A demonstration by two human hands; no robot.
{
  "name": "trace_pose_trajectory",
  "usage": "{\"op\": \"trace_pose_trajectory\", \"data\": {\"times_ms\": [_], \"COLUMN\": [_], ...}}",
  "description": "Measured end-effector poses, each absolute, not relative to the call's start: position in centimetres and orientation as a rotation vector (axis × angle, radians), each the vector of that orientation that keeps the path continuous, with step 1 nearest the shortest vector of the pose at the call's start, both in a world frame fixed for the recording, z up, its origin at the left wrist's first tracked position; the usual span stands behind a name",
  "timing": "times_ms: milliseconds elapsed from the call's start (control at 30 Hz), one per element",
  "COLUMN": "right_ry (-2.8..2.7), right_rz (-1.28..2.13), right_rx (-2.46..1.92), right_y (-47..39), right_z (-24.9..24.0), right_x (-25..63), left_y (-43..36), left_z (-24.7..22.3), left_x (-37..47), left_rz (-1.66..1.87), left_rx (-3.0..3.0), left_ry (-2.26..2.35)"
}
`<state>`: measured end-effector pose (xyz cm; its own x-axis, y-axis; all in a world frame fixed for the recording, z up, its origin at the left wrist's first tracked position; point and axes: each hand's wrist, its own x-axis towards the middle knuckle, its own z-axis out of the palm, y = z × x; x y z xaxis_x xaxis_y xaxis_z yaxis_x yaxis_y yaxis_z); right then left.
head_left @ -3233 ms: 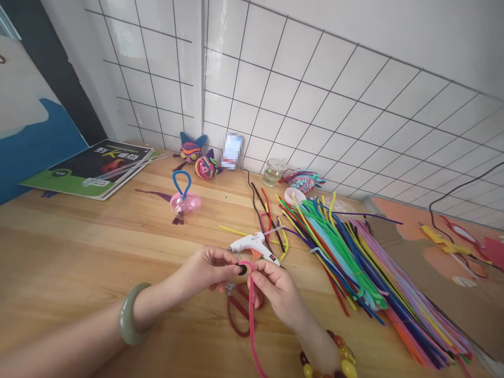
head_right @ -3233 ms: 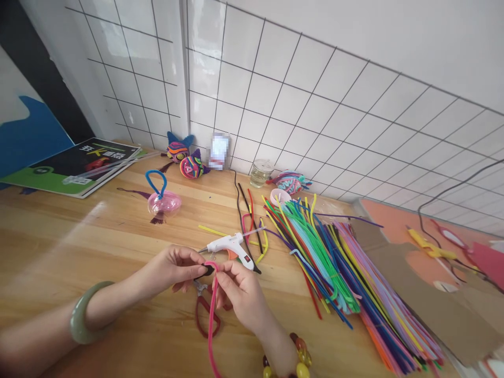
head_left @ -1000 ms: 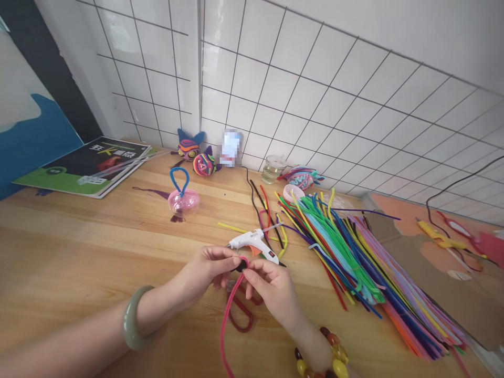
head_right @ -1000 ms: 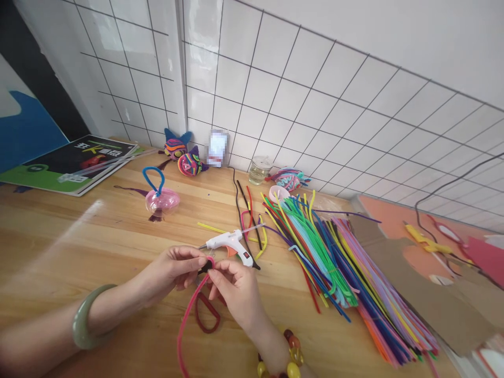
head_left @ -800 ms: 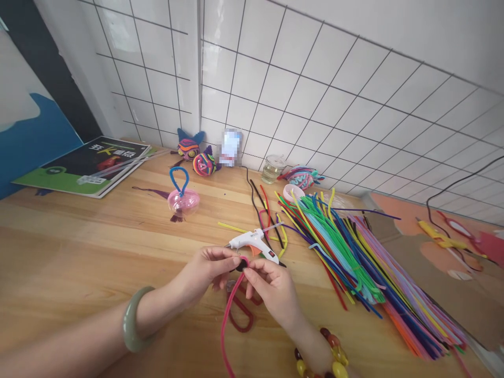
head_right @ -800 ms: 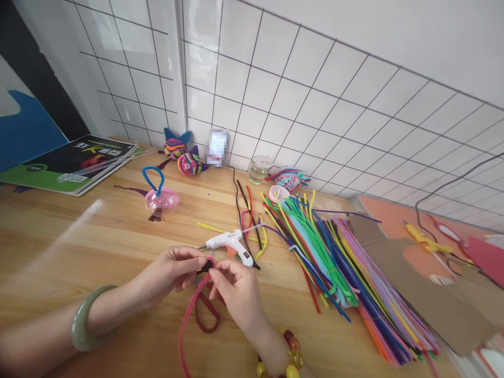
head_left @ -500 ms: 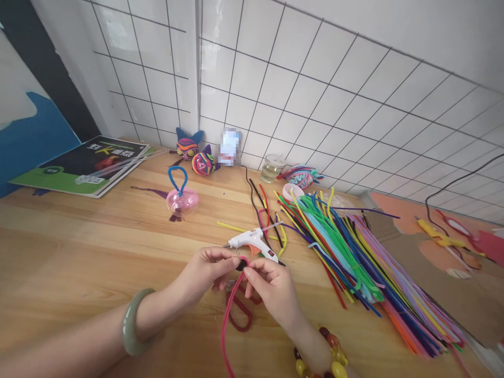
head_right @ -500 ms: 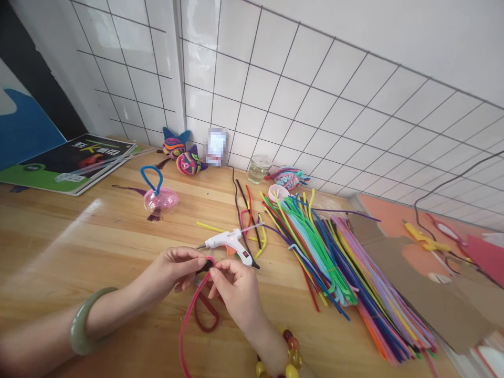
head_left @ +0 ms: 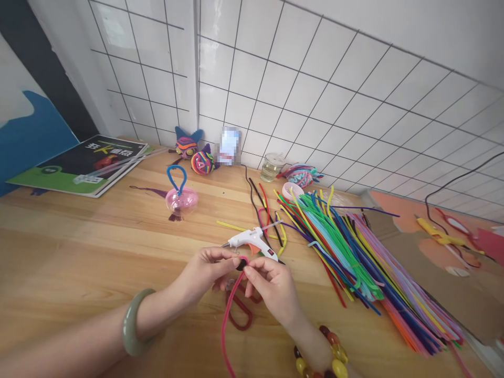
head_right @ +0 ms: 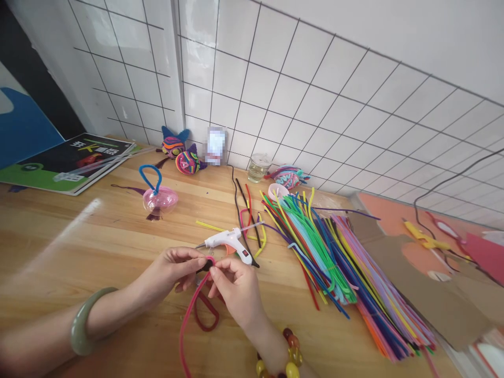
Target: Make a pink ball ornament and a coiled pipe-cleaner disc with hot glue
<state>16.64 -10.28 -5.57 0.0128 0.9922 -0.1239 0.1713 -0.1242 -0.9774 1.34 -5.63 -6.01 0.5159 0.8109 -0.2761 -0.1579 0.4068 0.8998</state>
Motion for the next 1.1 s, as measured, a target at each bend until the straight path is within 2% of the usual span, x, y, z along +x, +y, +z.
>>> {"op": "trace_pose_trajectory", "data": {"times_ms": [1100], "right_ry": [-1.216], "right_rz": [1.302], "right_rx": [-1.347], "right_y": [-10.09], "right_z": [-5.86], "right_x": [16.71], "left_y": [-5.19], "left_z": [-6.68], "left_x": [1.25], "left_rz": [0.638], "left_rx": [1.007], "left_ry": [0.703]}}
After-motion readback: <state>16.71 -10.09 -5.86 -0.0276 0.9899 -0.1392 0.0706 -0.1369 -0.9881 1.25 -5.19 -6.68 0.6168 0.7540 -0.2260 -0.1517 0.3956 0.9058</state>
